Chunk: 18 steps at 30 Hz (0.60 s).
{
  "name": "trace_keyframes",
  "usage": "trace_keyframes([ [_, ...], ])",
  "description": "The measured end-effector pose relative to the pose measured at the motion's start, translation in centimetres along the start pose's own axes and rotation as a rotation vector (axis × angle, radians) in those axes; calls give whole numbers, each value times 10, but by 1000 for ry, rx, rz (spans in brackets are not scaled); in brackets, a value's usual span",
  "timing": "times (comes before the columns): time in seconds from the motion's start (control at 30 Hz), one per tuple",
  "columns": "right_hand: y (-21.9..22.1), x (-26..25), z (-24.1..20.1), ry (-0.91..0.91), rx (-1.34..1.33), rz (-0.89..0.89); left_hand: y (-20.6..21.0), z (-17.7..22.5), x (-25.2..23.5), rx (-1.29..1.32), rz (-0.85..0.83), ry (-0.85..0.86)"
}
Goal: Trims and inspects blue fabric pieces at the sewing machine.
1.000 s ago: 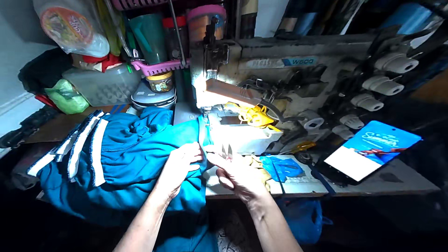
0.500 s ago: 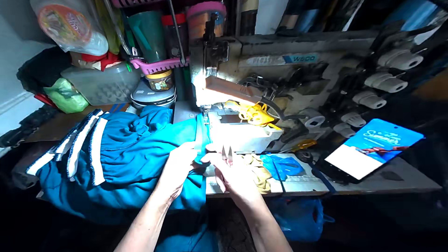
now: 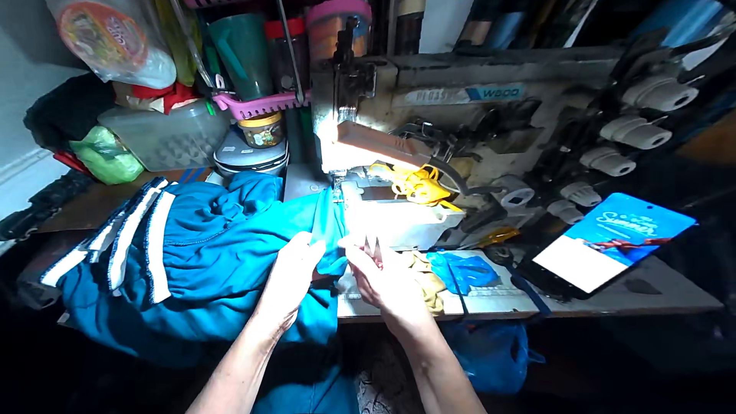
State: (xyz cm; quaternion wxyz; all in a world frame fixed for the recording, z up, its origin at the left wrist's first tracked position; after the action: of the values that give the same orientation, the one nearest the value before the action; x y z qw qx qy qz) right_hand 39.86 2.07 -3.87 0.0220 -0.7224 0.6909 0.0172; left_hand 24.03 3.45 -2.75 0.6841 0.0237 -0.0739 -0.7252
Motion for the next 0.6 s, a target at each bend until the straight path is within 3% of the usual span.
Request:
trace_keyframes([
  [0.07, -3, -5, -3, 56, 40, -6, -1, 2, 4, -96, -85, 27],
  [0.23, -3, -7, -4, 84, 116, -78, -21, 23, 2, -548, -587, 16],
  [0.37, 4, 1, -17, -105, 334, -19, -28, 56, -11, -917, -396, 374],
  [0.43, 13, 2, -28, -222, 435, -61, -24, 75, -19, -1218, -478, 529],
  [0.5, 12, -2, -37, -273, 454, -103, -26, 100, -26, -1482, -586, 509],
  [0.6, -13, -13, -40, -183, 371, -11, -57, 148, -46, -1638, -477, 420],
])
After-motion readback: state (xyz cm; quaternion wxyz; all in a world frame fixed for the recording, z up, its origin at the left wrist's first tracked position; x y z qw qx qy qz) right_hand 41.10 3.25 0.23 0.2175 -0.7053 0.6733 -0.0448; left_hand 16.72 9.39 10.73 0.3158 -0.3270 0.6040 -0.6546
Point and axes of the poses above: each hand's wrist, its own x-axis away from the middle knuckle, its own y-axis out of the palm, z = x × y, the point moved 1 cm from there along -x, towards the middle knuckle, and after that the axes turned 3 degrees about x, right-handed, at the moved point
